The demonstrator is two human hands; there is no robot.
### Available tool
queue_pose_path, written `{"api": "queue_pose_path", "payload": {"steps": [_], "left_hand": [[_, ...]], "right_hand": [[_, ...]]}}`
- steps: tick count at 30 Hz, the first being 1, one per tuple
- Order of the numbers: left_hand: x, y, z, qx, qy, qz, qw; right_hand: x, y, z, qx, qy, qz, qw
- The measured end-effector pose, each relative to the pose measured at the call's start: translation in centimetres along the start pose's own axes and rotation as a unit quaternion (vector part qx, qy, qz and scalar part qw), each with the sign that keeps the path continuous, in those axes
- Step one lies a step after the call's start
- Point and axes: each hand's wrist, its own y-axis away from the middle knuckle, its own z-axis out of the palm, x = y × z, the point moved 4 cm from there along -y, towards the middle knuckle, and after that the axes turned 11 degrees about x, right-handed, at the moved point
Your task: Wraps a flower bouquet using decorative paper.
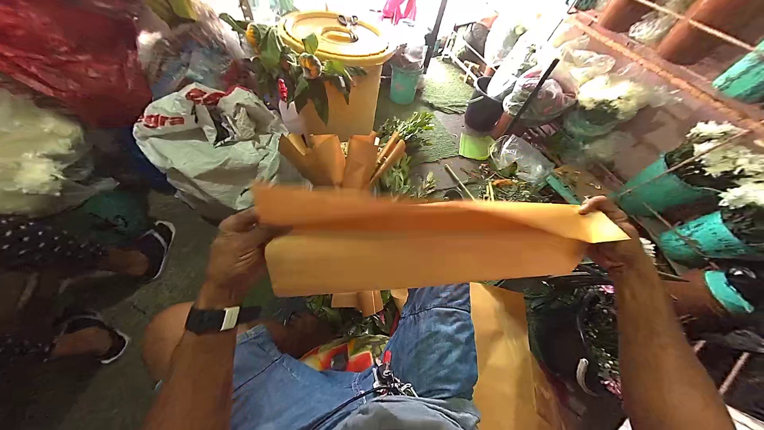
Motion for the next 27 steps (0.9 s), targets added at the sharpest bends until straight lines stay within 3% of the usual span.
{"api": "queue_pose_path", "payload": {"steps": [2, 6, 8, 10, 12, 14, 16, 19, 21, 23, 27], "left_hand": [[0.5, 0.4, -0.9, -0.033, -0.052, 0.045, 0.997], [0.1, 0.9, -4.0, -0.145, -0.04, 0.077, 0.986], [0.2, 1.5, -6.3, -0.125, -0.119, 0.067, 0.983], [1.2, 1.6, -7.0, -0.043, -0.283, 0.071, 0.955], [2.9, 0.7, -3.5, -0.04, -0.367, 0.083, 0.926], [3.8, -0.6, 2.9, -0.094, -0.371, 0.111, 0.917], [3.4, -2.4, 9.2, -0.175, -0.335, 0.112, 0.919], [1.8, -4.2, 16.6, -0.33, -0.212, 0.027, 0.919], [0.4, -4.2, 19.2, -0.396, -0.062, -0.066, 0.914], [-0.6, -3.9, 20.6, -0.412, 0.041, -0.121, 0.902], [-0.9, -3.7, 21.9, -0.371, 0.057, -0.093, 0.922]], "right_hand": [[0.5, -0.6, 0.1, -0.01, -0.015, -0.011, 1.0], [-1.7, -1.9, 1.9, -0.046, 0.022, -0.038, 0.998], [-4.3, -2.6, 3.7, -0.028, 0.085, -0.055, 0.995], [-7.9, -3.6, 6.2, -0.048, 0.16, -0.121, 0.979], [-11.4, -4.4, 9.6, -0.12, 0.209, -0.185, 0.953], [-14.9, -4.8, 13.9, -0.214, 0.227, -0.243, 0.918], [-18.2, -4.7, 18.4, -0.3, 0.239, -0.282, 0.879], [-22.4, -3.8, 23.4, -0.38, 0.267, -0.302, 0.832], [-24.7, -3.2, 25.0, -0.397, 0.275, -0.305, 0.821], [-26.8, -2.9, 25.5, -0.406, 0.274, -0.303, 0.817], [-29.0, -3.0, 24.7, -0.349, 0.31, -0.287, 0.836]]}}
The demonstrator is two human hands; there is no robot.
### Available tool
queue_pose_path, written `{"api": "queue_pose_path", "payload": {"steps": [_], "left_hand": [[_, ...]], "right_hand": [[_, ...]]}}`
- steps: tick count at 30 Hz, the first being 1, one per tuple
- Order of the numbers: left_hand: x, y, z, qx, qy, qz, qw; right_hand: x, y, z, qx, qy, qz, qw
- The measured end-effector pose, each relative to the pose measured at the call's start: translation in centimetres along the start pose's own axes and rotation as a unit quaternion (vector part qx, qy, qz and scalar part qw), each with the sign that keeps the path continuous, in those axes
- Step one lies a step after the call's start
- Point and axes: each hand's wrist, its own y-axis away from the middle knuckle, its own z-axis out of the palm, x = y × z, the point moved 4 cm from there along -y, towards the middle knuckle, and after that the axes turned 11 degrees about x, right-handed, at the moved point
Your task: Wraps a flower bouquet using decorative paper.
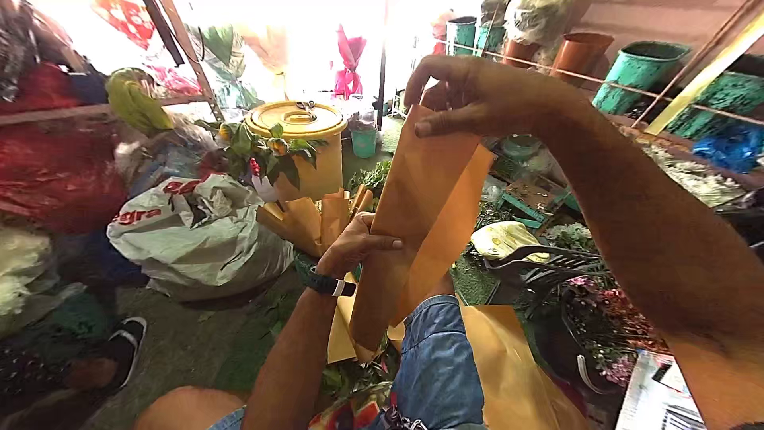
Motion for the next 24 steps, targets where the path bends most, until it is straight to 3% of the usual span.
{"api": "queue_pose_path", "payload": {"steps": [3, 6, 9, 16, 24], "left_hand": [[0.4, 0.4, 0.1, 0.066, -0.022, 0.002, 0.998], [0.8, 1.0, 0.0, 0.094, -0.024, -0.009, 0.995], [0.9, 1.7, -0.3, 0.092, -0.038, -0.014, 0.995], [-1.4, 5.3, -2.5, 0.052, -0.004, 0.028, 0.998], [-3.1, 6.6, -4.1, 0.104, -0.022, 0.02, 0.994]], "right_hand": [[-0.7, 0.6, -0.4, 0.053, 0.049, 0.053, 0.996], [-0.4, 0.5, 0.0, 0.027, 0.049, 0.062, 0.997], [0.4, -0.6, 0.8, 0.006, 0.056, 0.013, 0.998], [1.8, -2.3, 1.3, 0.027, 0.044, 0.05, 0.997], [5.5, -4.2, 3.5, 0.042, 0.034, 0.024, 0.998]]}}
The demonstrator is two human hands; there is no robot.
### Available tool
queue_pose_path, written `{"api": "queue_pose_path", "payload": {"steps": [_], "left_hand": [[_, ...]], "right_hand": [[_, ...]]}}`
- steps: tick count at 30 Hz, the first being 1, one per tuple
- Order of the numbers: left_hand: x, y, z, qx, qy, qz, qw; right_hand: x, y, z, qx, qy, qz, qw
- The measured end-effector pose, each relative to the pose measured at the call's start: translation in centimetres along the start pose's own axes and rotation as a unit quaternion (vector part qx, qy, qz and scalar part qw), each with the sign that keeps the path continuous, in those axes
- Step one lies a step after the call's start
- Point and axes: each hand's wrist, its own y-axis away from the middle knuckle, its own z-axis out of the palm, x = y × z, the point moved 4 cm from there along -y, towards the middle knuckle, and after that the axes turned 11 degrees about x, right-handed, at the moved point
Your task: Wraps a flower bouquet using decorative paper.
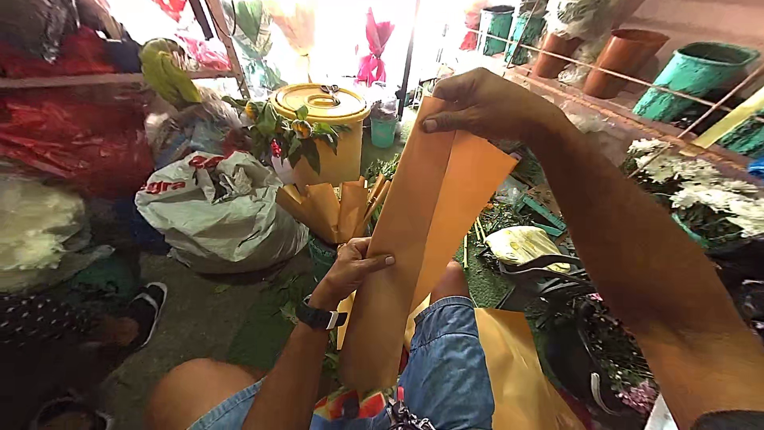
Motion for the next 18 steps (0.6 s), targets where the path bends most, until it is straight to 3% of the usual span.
{"api": "queue_pose_path", "payload": {"steps": [10, 14, 18], "left_hand": [[-2.7, -0.4, -3.3, 0.132, 0.005, -0.108, 0.985], [-3.8, -0.4, -5.7, 0.155, -0.002, -0.164, 0.974], [-5.1, -0.6, -8.0, 0.155, 0.016, -0.162, 0.974]], "right_hand": [[5.7, -3.4, 4.6, -0.02, -0.045, 0.017, 0.999], [8.8, -5.3, 7.6, -0.042, -0.097, 0.022, 0.994], [11.5, -7.6, 10.6, -0.065, -0.157, 0.048, 0.984]]}}
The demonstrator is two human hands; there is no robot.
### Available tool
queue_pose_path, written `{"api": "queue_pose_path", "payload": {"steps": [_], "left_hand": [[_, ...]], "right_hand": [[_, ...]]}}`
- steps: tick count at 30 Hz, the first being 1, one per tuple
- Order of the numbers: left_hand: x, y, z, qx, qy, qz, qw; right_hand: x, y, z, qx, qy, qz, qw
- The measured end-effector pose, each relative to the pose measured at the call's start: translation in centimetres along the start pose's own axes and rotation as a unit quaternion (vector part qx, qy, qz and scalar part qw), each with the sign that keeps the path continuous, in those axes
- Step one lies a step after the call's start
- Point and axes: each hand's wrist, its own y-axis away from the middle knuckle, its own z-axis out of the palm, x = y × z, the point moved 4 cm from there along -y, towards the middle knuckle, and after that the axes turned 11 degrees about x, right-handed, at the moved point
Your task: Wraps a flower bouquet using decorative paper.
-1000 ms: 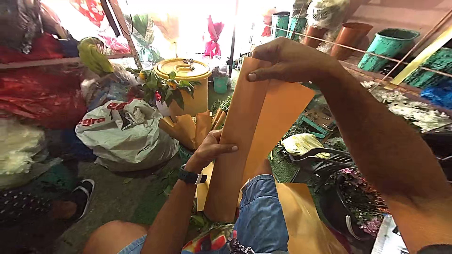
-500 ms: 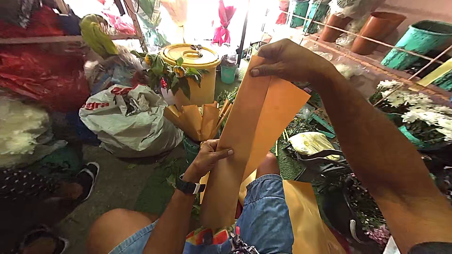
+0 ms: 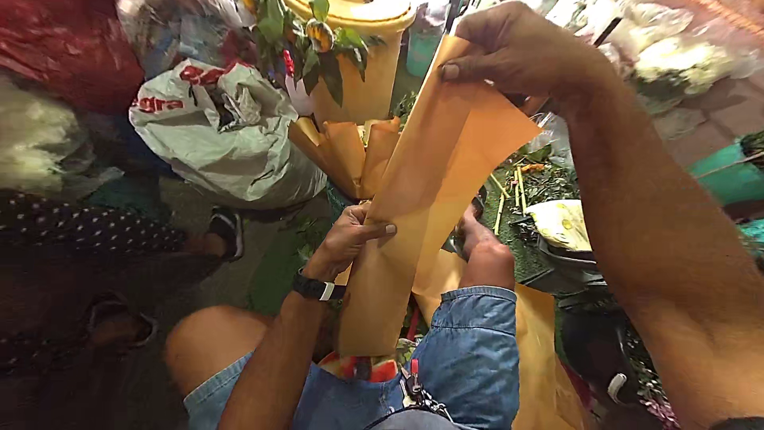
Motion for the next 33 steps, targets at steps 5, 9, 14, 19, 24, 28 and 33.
{"api": "queue_pose_path", "payload": {"steps": [5, 9, 14, 19, 24, 28, 33], "left_hand": [[0.7, -0.3, -4.1, 0.126, -0.034, 0.003, 0.991], [3.5, 1.4, -11.2, 0.268, 0.015, 0.065, 0.961], [2.7, 2.3, -17.9, 0.366, 0.047, 0.098, 0.924], [-0.1, 1.2, -19.6, 0.382, 0.082, 0.066, 0.918], [-2.7, -0.8, -20.4, 0.405, 0.074, 0.012, 0.911], [-4.7, -2.0, -20.2, 0.405, 0.079, -0.031, 0.911], [-7.9, -4.7, -19.4, 0.389, 0.13, -0.086, 0.908]], "right_hand": [[3.5, -1.6, 0.8, 0.191, 0.144, 0.064, 0.969], [12.0, 4.9, 7.9, 0.379, -0.105, 0.141, 0.909], [24.2, 11.8, 29.0, 0.125, -0.169, 0.494, 0.844], [26.6, 8.9, 34.8, 0.134, -0.261, 0.494, 0.818], [27.5, 8.6, 35.6, 0.112, -0.259, 0.487, 0.827], [27.0, 9.3, 36.0, 0.082, -0.322, 0.45, 0.829], [25.0, 10.3, 31.7, 0.161, -0.367, 0.42, 0.814]]}}
